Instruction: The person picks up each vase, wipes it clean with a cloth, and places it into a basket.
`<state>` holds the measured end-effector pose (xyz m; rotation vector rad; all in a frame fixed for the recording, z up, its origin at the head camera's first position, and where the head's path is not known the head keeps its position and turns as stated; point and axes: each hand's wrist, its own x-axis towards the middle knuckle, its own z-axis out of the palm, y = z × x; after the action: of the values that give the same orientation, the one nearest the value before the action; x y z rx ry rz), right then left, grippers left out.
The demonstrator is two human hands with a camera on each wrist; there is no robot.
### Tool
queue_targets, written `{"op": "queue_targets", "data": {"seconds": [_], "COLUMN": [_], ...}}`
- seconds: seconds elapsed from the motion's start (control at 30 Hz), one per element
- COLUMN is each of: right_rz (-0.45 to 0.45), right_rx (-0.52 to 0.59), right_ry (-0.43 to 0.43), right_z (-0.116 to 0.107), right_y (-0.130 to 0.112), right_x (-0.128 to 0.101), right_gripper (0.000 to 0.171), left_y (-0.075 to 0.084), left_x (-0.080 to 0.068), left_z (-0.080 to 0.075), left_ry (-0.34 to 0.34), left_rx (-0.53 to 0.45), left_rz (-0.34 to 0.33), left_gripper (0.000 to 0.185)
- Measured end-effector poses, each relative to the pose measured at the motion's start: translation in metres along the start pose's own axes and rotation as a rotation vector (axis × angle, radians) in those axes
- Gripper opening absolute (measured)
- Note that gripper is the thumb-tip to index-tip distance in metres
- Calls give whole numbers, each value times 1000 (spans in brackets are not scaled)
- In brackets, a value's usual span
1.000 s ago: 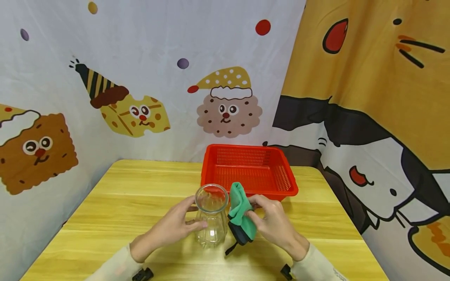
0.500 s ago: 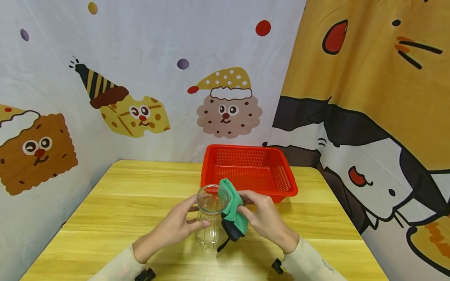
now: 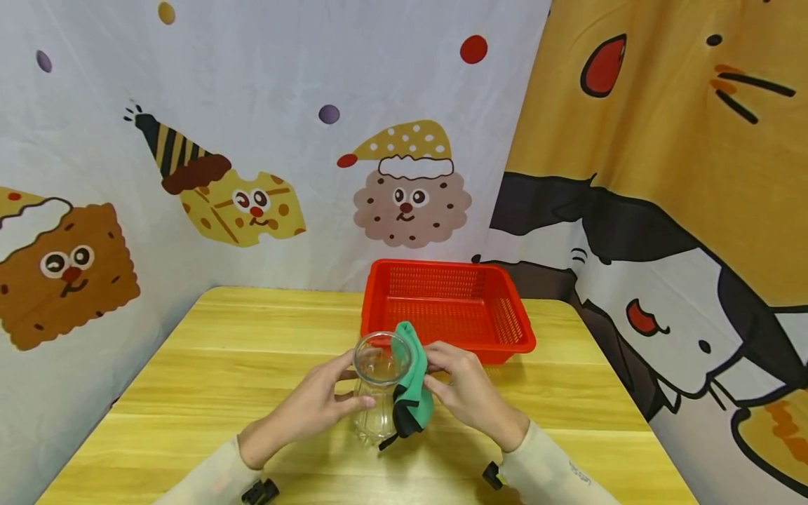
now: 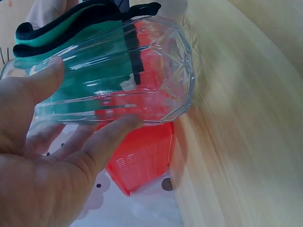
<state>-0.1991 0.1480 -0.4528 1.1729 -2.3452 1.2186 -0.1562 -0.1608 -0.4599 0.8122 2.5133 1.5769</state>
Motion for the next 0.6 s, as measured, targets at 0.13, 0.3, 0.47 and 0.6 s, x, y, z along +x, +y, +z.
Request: {"op": "queue_targets", "data": {"seconds": [0.13,0.3,0.47,0.6], "right_rz": [-19,-43,-71,-77], "right_rx": [-33,-81,-125,-153], "right_ry": [-9,-31,-64,-85], "right_z": [3,2,2,3], "right_y": [0,-1,-1,-1], "right_x": [0,2,2,2], "right_gripper": [28,28,29,28], "left_y": [-2,-4,-1,0], "left_x": [2,2,1,0], "left_z": [1,0,-1,0], "left_ry": [-10,-20,-21,-18], "left_rx": [-23,-35,-35,-27], "left_rz": [-31,-29,-10,-10], "left_gripper": [83,82,80,81]}}
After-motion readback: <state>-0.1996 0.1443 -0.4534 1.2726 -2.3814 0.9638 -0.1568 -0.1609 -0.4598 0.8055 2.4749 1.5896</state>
